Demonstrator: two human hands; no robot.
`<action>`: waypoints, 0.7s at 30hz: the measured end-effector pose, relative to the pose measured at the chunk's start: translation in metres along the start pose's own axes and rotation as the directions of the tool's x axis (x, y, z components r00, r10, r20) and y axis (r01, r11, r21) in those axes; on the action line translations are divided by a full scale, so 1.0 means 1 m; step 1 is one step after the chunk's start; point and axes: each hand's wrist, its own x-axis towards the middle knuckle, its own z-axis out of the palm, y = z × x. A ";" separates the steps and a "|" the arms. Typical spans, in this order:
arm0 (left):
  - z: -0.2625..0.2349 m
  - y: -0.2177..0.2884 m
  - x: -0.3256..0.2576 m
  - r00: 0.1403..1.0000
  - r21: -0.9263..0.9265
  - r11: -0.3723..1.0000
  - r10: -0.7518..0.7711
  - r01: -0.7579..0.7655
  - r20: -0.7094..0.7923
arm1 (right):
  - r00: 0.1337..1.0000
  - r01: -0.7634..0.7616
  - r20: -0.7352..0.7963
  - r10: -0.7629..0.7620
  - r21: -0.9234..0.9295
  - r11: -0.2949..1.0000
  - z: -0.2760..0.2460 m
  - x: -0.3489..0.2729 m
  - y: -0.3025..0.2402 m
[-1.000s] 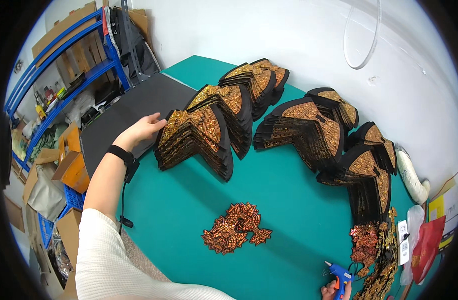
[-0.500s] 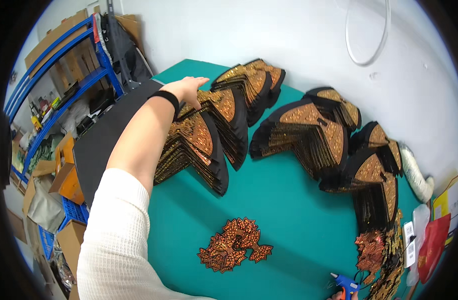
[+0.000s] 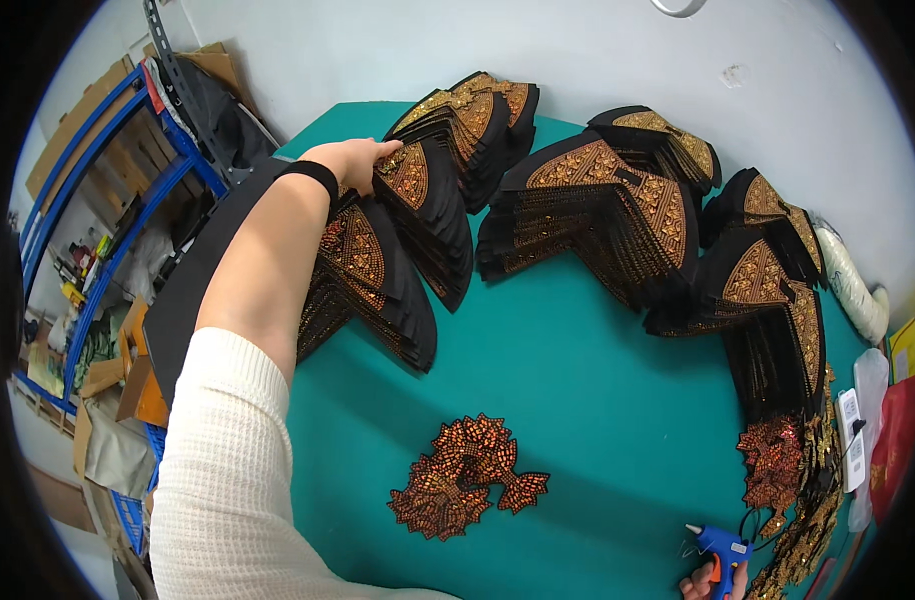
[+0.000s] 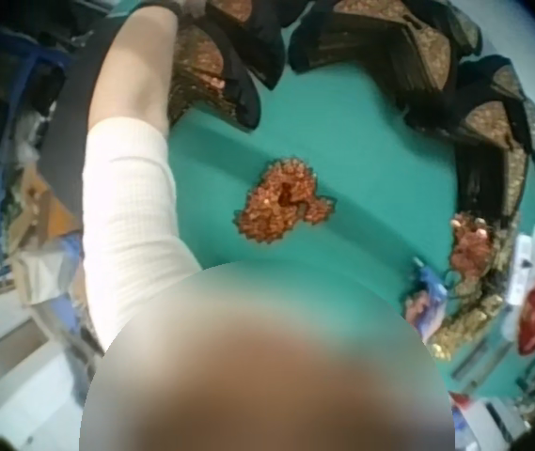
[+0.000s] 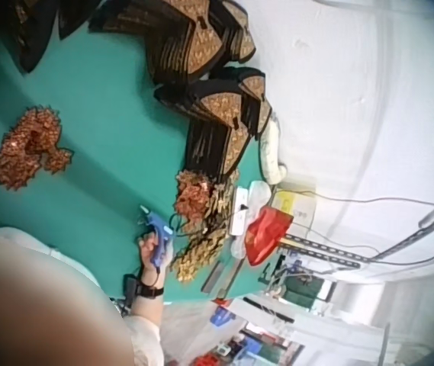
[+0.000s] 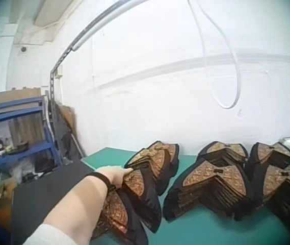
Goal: The recorder uses a hot glue gun to assemble decorative bows for shoes by applying glue and pressing components together.
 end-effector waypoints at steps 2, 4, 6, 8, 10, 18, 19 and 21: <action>0.002 -0.002 -0.004 0.997 0.029 0.999 0.035 -0.033 -0.074 | 1.000 -0.001 -0.010 0.001 -0.010 1.000 0.000 0.000 0.000; 0.000 -0.004 -0.002 0.988 0.024 0.994 0.105 -0.103 -0.115 | 1.000 -0.002 -0.018 0.001 -0.021 1.000 0.003 -0.001 -0.001; 0.001 -0.005 0.003 0.983 0.019 0.993 0.120 -0.119 -0.138 | 0.990 -0.014 -0.138 0.003 -0.081 0.997 0.014 -0.002 -0.003; 0.003 -0.010 0.008 0.978 0.011 0.991 0.134 -0.134 -0.163 | 0.992 -0.044 -0.121 0.042 -0.014 0.999 0.003 -0.002 -0.002; 0.002 -0.011 0.011 0.971 0.018 0.988 0.154 -0.154 -0.182 | 0.991 -0.075 -0.104 0.081 0.056 0.996 -0.003 -0.001 -0.001; 0.008 -0.010 0.009 0.971 0.007 0.991 0.131 -0.132 -0.202 | 0.982 -0.101 -0.151 0.116 0.102 0.990 -0.016 0.000 0.001; 0.007 -0.010 0.008 0.974 0.014 0.993 0.122 -0.121 -0.191 | 0.982 -0.101 -0.151 0.116 0.104 0.989 -0.019 0.001 0.002; 0.007 -0.010 0.007 0.972 -0.001 0.990 0.138 -0.140 -0.192 | 0.983 -0.132 -0.110 0.146 0.123 0.984 -0.025 0.001 0.001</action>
